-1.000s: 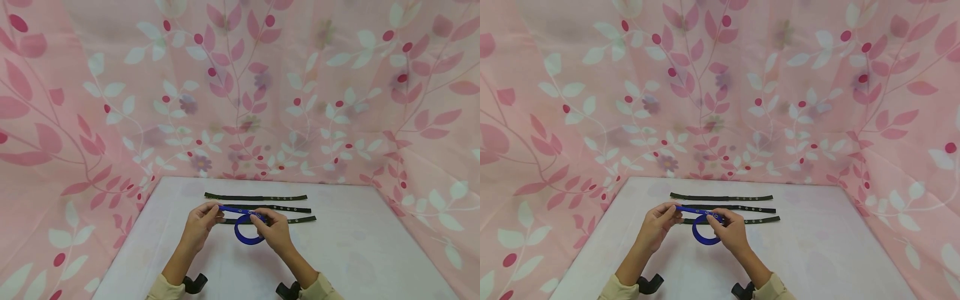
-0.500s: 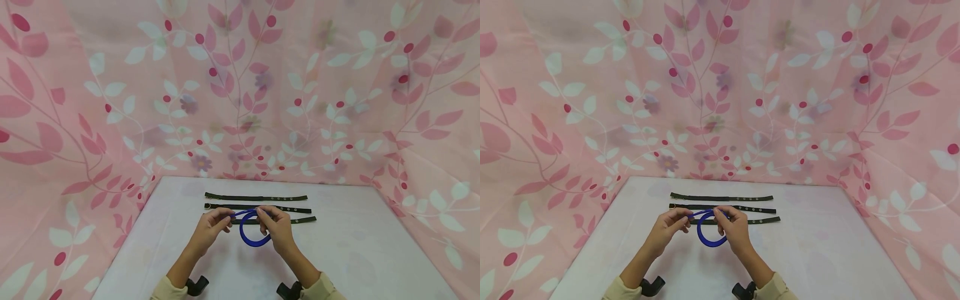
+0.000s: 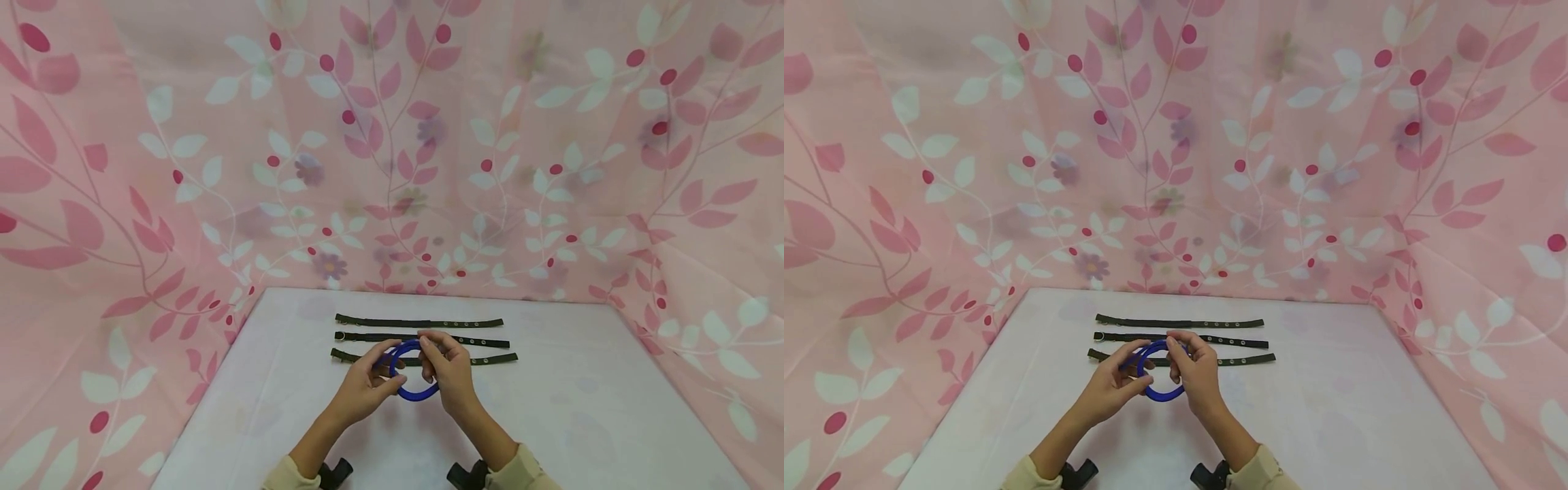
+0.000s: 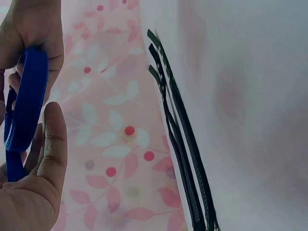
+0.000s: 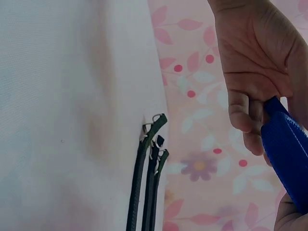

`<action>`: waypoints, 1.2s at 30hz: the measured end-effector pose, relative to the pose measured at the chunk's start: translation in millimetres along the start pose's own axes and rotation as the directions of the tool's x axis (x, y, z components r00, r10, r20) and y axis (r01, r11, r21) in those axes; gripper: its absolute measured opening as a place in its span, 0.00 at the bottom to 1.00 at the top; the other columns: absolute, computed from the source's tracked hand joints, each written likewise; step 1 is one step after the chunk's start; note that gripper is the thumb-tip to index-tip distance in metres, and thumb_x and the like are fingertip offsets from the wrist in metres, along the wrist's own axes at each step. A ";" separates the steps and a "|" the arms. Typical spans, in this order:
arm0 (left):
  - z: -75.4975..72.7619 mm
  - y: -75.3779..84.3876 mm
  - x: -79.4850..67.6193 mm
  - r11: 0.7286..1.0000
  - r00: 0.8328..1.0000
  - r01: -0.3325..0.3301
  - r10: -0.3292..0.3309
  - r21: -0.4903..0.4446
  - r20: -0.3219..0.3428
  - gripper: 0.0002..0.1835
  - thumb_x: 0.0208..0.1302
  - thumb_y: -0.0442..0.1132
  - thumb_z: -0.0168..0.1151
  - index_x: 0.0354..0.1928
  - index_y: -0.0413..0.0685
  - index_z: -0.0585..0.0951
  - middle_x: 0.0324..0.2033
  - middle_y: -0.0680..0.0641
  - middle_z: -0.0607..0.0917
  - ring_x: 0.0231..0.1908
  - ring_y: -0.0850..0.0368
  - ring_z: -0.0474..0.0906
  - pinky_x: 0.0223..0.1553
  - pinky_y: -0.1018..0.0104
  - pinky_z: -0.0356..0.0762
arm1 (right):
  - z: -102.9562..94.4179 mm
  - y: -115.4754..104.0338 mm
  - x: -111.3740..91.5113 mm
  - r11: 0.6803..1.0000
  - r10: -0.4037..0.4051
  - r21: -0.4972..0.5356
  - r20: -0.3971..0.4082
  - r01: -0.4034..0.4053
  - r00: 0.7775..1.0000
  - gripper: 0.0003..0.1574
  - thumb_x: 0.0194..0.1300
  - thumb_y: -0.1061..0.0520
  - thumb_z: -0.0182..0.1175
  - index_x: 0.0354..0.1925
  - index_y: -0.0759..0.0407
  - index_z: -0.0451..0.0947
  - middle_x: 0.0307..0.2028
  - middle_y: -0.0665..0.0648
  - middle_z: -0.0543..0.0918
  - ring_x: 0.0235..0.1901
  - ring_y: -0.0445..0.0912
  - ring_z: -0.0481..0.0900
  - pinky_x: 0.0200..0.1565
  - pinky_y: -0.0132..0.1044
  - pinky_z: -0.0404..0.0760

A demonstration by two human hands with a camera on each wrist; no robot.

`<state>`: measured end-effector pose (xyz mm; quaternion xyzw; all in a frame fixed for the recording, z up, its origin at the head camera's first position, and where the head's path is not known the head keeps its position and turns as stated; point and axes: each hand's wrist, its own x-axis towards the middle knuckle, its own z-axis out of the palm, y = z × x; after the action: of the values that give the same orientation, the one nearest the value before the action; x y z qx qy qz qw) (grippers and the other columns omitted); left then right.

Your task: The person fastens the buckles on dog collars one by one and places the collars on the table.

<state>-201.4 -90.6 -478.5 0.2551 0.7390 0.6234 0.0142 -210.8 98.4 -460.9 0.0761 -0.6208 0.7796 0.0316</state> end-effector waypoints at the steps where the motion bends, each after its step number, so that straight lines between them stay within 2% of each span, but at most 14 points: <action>1: 1.1 -0.5 0.3 1.000 1.000 0.000 0.000 -0.009 0.001 0.30 0.67 0.37 0.64 0.69 0.49 0.67 0.45 0.37 0.82 0.38 0.54 0.86 0.37 0.66 0.86 | 0.8 0.0 -0.2 1.000 0.004 0.001 0.005 -0.004 1.000 0.23 0.71 0.54 0.59 0.54 0.71 0.75 0.26 0.55 0.77 0.17 0.39 0.71 0.22 0.27 0.74; 4: 2.3 -1.2 0.4 0.999 1.000 0.018 -0.018 -0.048 -0.004 0.27 0.72 0.37 0.59 0.70 0.48 0.65 0.41 0.33 0.82 0.34 0.51 0.87 0.35 0.64 0.86 | 2.7 0.8 -1.3 0.999 0.007 -0.040 0.040 -0.005 0.999 0.22 0.73 0.53 0.57 0.56 0.68 0.74 0.28 0.56 0.76 0.19 0.40 0.72 0.23 0.27 0.75; 6: 1.1 -1.7 0.3 0.997 0.999 0.035 -0.036 -0.064 -0.012 0.25 0.75 0.38 0.54 0.70 0.48 0.64 0.39 0.33 0.82 0.32 0.50 0.87 0.34 0.63 0.86 | 2.7 2.1 -2.1 0.992 -0.012 -0.122 0.079 0.021 0.997 0.21 0.73 0.54 0.57 0.58 0.64 0.73 0.32 0.59 0.77 0.23 0.42 0.75 0.25 0.29 0.77; 8: -1.6 -2.6 0.0 0.994 0.998 0.056 -0.059 -0.093 -0.030 0.24 0.77 0.39 0.51 0.71 0.49 0.64 0.39 0.34 0.81 0.32 0.47 0.87 0.34 0.61 0.86 | 1.5 3.7 -2.9 0.967 -0.048 -0.242 0.128 0.079 0.991 0.24 0.71 0.54 0.59 0.62 0.58 0.71 0.38 0.61 0.77 0.28 0.43 0.76 0.28 0.31 0.79; 11: -7.2 -4.0 -0.3 0.987 0.994 0.083 -0.092 -0.137 -0.061 0.23 0.78 0.39 0.48 0.71 0.51 0.64 0.39 0.35 0.79 0.34 0.43 0.86 0.34 0.58 0.86 | -2.6 6.3 -3.8 0.896 -0.093 -0.409 0.204 0.171 0.974 0.36 0.65 0.54 0.66 0.68 0.49 0.65 0.49 0.62 0.77 0.35 0.45 0.79 0.35 0.32 0.82; 13: -11.0 -4.5 -0.7 0.980 0.990 0.102 -0.117 -0.173 -0.076 0.23 0.78 0.38 0.48 0.71 0.52 0.64 0.40 0.36 0.78 0.35 0.40 0.85 0.34 0.56 0.86 | -5.9 7.0 -4.6 0.856 -0.104 -0.468 0.262 0.221 0.959 0.46 0.61 0.55 0.70 0.72 0.47 0.60 0.54 0.61 0.76 0.38 0.45 0.80 0.38 0.33 0.83; 16: -15.9 -4.5 -1.6 0.972 0.987 0.128 -0.145 -0.195 -0.073 0.23 0.77 0.38 0.48 0.71 0.52 0.63 0.40 0.36 0.78 0.36 0.40 0.84 0.35 0.54 0.86 | -10.1 8.6 -4.8 0.830 -0.069 -0.501 0.346 0.247 0.936 0.58 0.53 0.56 0.76 0.75 0.47 0.55 0.53 0.56 0.77 0.39 0.46 0.80 0.38 0.37 0.84; 19: -19.9 -4.5 -3.3 0.969 0.987 0.142 -0.154 -0.202 -0.043 0.28 0.74 0.36 0.55 0.72 0.53 0.62 0.42 0.35 0.76 0.37 0.45 0.84 0.36 0.54 0.87 | -12.0 11.3 -4.9 0.813 -0.042 -0.517 0.408 0.269 0.912 0.65 0.50 0.58 0.78 0.76 0.48 0.51 0.52 0.54 0.79 0.40 0.49 0.81 0.37 0.43 0.85; 22: -24.4 -5.5 -5.7 0.978 0.992 0.126 -0.126 -0.167 0.010 0.38 0.65 0.33 0.66 0.73 0.53 0.60 0.48 0.34 0.75 0.41 0.51 0.83 0.39 0.57 0.86 | -12.6 14.0 -5.5 0.797 -0.043 -0.532 0.423 0.286 0.905 0.67 0.49 0.59 0.78 0.77 0.48 0.49 0.51 0.54 0.80 0.41 0.51 0.81 0.36 0.45 0.85; 26: -33.1 -8.6 -9.8 0.994 0.993 0.070 -0.062 -0.084 0.097 0.51 0.54 0.35 0.76 0.76 0.54 0.56 0.59 0.35 0.74 0.51 0.49 0.81 0.48 0.61 0.84 | -12.1 15.9 -6.5 0.792 -0.045 -0.539 0.415 0.285 0.909 0.65 0.49 0.56 0.79 0.76 0.45 0.51 0.50 0.54 0.80 0.41 0.50 0.81 0.35 0.40 0.84; 29: -40.6 -12.0 -13.5 0.999 0.990 0.036 -0.036 0.005 0.134 0.54 0.53 0.39 0.77 0.77 0.54 0.54 0.63 0.38 0.73 0.55 0.44 0.79 0.51 0.63 0.82 | -10.4 17.3 -6.6 0.785 -0.034 -0.550 0.420 0.285 0.907 0.64 0.49 0.52 0.79 0.75 0.43 0.52 0.50 0.51 0.80 0.41 0.47 0.80 0.36 0.39 0.84; 32: -47.4 -16.1 -17.2 0.994 0.988 0.003 -0.020 0.111 0.154 0.54 0.54 0.43 0.76 0.78 0.53 0.52 0.65 0.41 0.73 0.57 0.43 0.78 0.52 0.66 0.81 | -7.3 19.7 -6.2 0.766 -0.030 -0.567 0.443 0.305 0.896 0.65 0.50 0.47 0.78 0.76 0.47 0.52 0.49 0.47 0.80 0.39 0.43 0.78 0.35 0.39 0.84; 36: -53.7 -20.4 -21.2 0.985 0.985 -0.024 -0.006 0.172 0.170 0.53 0.54 0.44 0.76 0.77 0.52 0.53 0.66 0.43 0.73 0.58 0.45 0.79 0.52 0.65 0.81 | -2.9 23.2 -5.5 0.751 -0.039 -0.566 0.476 0.340 0.878 0.64 0.50 0.45 0.78 0.76 0.52 0.53 0.48 0.47 0.81 0.35 0.38 0.76 0.32 0.37 0.84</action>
<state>-208.5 -149.9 -491.7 0.3110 0.7854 0.5327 0.0519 -208.9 96.2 -484.8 0.2973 -0.8262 0.4786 -0.0031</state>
